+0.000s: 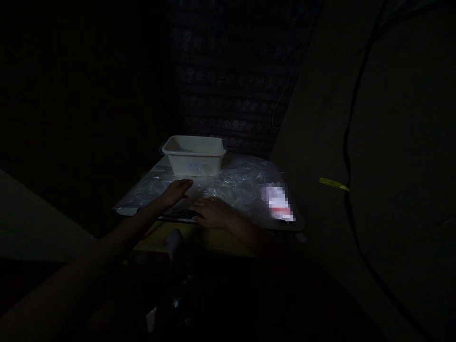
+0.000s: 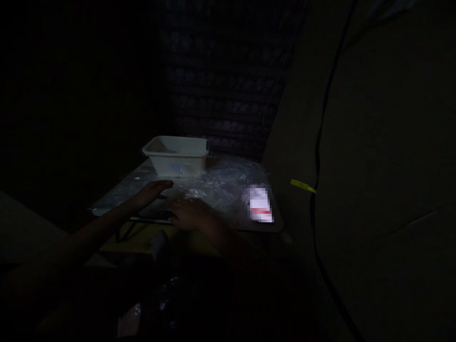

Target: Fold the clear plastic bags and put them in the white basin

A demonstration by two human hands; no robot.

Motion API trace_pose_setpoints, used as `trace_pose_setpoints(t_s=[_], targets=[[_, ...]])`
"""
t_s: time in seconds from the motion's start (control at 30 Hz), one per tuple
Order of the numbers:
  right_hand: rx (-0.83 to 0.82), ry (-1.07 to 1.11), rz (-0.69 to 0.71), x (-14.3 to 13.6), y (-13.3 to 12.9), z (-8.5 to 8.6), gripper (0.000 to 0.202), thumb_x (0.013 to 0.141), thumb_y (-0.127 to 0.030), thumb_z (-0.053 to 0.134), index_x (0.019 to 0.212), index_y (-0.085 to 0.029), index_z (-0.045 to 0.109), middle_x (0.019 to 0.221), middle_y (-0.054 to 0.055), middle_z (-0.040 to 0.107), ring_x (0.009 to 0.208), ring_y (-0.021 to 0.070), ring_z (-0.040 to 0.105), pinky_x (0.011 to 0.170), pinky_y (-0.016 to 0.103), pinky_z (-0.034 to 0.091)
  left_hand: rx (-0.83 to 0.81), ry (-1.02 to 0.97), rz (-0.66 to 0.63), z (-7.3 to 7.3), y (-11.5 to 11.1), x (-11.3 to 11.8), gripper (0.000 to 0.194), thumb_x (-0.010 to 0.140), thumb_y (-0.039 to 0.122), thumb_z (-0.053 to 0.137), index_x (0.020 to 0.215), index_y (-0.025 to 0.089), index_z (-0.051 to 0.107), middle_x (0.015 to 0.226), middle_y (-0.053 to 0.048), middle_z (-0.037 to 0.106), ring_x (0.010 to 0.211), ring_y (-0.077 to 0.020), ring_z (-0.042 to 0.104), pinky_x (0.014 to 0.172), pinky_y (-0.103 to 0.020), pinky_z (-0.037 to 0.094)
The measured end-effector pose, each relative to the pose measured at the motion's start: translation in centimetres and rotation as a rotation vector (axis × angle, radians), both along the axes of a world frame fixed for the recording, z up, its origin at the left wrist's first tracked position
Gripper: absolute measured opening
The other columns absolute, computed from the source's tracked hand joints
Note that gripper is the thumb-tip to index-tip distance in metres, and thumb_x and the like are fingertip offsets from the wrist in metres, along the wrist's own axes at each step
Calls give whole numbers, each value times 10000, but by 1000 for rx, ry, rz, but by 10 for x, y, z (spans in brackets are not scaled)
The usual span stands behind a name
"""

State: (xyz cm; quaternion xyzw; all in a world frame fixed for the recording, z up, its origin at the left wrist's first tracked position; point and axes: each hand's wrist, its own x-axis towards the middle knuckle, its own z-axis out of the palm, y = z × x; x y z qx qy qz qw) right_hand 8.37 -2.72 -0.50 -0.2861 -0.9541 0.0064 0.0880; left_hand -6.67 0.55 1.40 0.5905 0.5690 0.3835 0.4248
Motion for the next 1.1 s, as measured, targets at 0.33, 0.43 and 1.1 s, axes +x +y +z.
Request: trace_pose_setpoints(t_s=[0.33,0.43,1.1], targets=[[40,-71,37,3,-5,-5,412,732,-427,329,1088,-231,398,1151,60,400,1015,204,373,778,356,327,10,-44,3,0,-1,-4,428,593,425,474,866,103,543,1036,-133,500,951,-238,451,660,-350,455],[52,-82,49,5,-7,-4,440,722,-454,328,1104,-242,381,1186,56,357,1038,220,344,784,369,321,6,-45,16,0,0,-4,441,590,428,476,871,94,538,1027,-139,504,945,-239,454,671,-356,449],[33,-98,85,18,-24,-3,454,713,-460,346,1115,-250,373,1254,58,252,1116,234,234,836,389,233,88,114,-64,-1,4,13,535,628,471,415,987,83,499,1075,-123,481,923,-231,463,626,-306,455]])
